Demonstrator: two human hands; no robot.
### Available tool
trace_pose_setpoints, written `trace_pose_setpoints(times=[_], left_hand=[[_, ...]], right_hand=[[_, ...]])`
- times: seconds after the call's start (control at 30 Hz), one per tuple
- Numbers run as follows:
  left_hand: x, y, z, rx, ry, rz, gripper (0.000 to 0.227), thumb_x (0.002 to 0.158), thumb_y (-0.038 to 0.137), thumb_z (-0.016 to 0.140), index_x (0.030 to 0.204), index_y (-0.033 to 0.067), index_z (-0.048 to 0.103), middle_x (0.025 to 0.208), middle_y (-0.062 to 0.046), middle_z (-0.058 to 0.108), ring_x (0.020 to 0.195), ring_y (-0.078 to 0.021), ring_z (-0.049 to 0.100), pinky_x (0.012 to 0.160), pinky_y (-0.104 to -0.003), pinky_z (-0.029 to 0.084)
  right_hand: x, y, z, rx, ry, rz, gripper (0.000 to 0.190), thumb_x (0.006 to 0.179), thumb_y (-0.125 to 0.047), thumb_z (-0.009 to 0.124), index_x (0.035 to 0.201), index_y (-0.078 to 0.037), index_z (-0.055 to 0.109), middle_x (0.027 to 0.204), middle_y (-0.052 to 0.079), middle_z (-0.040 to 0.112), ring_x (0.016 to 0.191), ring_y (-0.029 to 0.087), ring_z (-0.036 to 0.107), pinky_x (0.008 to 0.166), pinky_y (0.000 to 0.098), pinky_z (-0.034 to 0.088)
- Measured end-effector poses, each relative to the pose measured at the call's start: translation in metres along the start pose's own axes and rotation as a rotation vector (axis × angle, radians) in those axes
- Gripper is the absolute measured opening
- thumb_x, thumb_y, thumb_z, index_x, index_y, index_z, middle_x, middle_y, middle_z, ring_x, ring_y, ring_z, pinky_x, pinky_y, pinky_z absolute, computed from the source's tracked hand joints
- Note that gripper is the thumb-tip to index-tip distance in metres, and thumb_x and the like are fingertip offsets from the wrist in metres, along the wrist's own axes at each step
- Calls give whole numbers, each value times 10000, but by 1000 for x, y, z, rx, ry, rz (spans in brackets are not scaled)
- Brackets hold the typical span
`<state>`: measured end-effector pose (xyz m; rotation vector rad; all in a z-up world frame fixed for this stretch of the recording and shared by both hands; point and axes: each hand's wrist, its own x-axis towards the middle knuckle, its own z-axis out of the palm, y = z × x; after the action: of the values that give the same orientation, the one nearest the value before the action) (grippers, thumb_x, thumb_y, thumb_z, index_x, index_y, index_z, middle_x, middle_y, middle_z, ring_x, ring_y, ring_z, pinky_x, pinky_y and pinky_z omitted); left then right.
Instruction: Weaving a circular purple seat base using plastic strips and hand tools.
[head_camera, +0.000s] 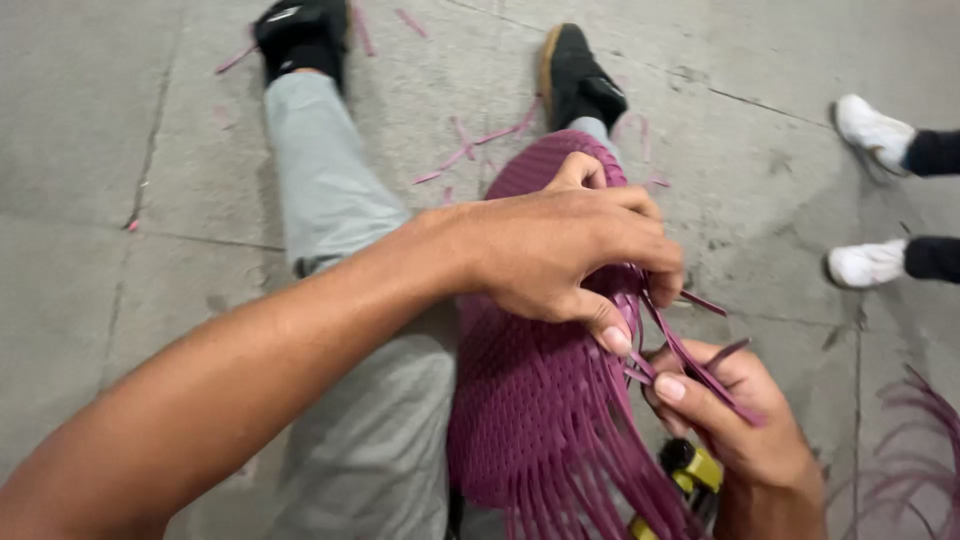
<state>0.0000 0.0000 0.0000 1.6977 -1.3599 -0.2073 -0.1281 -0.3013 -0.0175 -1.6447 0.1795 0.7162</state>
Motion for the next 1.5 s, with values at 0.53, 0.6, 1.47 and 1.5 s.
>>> trace_pose_setpoints(times=[0.53,0.6,1.47,1.5], left_hand=[[66,-36,62,-134,38,93,261,1036,275,603,1180,90,718,1238,-23,690,1274,-233,558,1104,-416,367],[81,-37,65,-97,26,61,269,1005,288,620,1156,93,727,1220,-23,701,1248,-233,565,1036,-427,370],[-22,-1,-1,-249,228,-186,136,974,142,699,1080,93,770,1143,-29,716,1228,-228,575,1187,-414,414],[-31,-2,-4,-229,236,-203,136,974,142,699,1080,93,770,1143,-29,716,1228,-228,575,1187,-414,414]], right_hand=[[-58,-12,36,-251,649,-253,150,928,-124,693,938,22,727,762,46,683,671,72,588,586,239,486],[-42,-11,24,-307,621,-94,162,925,-154,713,905,1,758,703,31,663,618,52,528,522,240,434],[27,-44,50,-397,-39,-551,209,954,-228,671,872,-37,654,813,21,628,819,126,586,710,294,502],[39,-46,55,-390,-60,-567,209,954,-228,671,872,-37,654,813,21,628,819,126,586,710,294,502]])
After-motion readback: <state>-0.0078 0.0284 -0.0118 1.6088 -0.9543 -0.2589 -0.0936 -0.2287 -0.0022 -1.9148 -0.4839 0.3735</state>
